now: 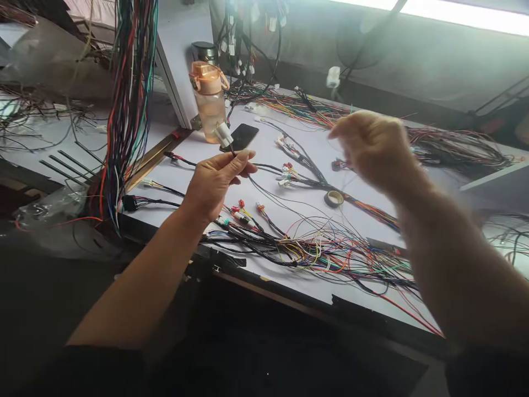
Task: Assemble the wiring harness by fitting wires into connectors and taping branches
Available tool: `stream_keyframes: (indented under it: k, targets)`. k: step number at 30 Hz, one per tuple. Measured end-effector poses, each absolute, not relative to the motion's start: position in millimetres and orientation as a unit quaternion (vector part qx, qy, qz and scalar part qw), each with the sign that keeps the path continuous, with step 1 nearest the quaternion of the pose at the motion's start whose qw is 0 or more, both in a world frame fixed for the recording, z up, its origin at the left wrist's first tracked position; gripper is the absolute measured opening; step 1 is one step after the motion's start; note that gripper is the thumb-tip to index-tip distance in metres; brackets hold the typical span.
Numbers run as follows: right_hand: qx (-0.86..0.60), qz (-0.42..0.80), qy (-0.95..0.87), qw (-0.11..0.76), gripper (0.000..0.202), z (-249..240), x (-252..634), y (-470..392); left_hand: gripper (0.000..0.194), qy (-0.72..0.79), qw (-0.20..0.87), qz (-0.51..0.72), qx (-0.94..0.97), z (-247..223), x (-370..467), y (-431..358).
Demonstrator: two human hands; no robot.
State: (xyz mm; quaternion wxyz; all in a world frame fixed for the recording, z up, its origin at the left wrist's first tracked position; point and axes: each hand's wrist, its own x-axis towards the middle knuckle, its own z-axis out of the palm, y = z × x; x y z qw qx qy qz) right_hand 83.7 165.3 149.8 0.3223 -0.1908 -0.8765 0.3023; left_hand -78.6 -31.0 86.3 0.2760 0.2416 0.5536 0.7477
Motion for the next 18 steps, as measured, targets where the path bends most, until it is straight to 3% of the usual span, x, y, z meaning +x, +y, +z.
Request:
stream_keyframes:
  k: [2, 5, 9, 13, 15, 18]
  targets:
    - [-0.224, 0.224, -0.899, 0.303, 0.041, 166, 102, 172, 0.025, 0.563, 0.278, 0.739, 0.245, 91, -75, -41]
    - [-0.227, 0.133, -0.923, 0.28, 0.032, 162, 104, 168, 0.026, 0.555, 0.276, 0.755, 0.213, 90, -61, -54]
    - [-0.228, 0.064, -0.959, 0.158, 0.027, 111, 56, 144, 0.024, 0.543, 0.289, 0.777, 0.133, 82, -34, -71]
    - [-0.169, 0.078, -0.982, 0.036, 0.027, 61, 11, 125, 0.025, 0.541, 0.284, 0.789, 0.062, 73, -16, -96]
    - [-0.14, 0.084, -0.986, 0.026, 0.025, 53, 8, 121, 0.027, 0.545, 0.282, 0.788, 0.039, 67, -11, -111]
    - [-0.093, 0.132, -0.982, 0.099, 0.027, 61, 29, 112, 0.031, 0.552, 0.293, 0.78, 0.005, 58, -3, -129]
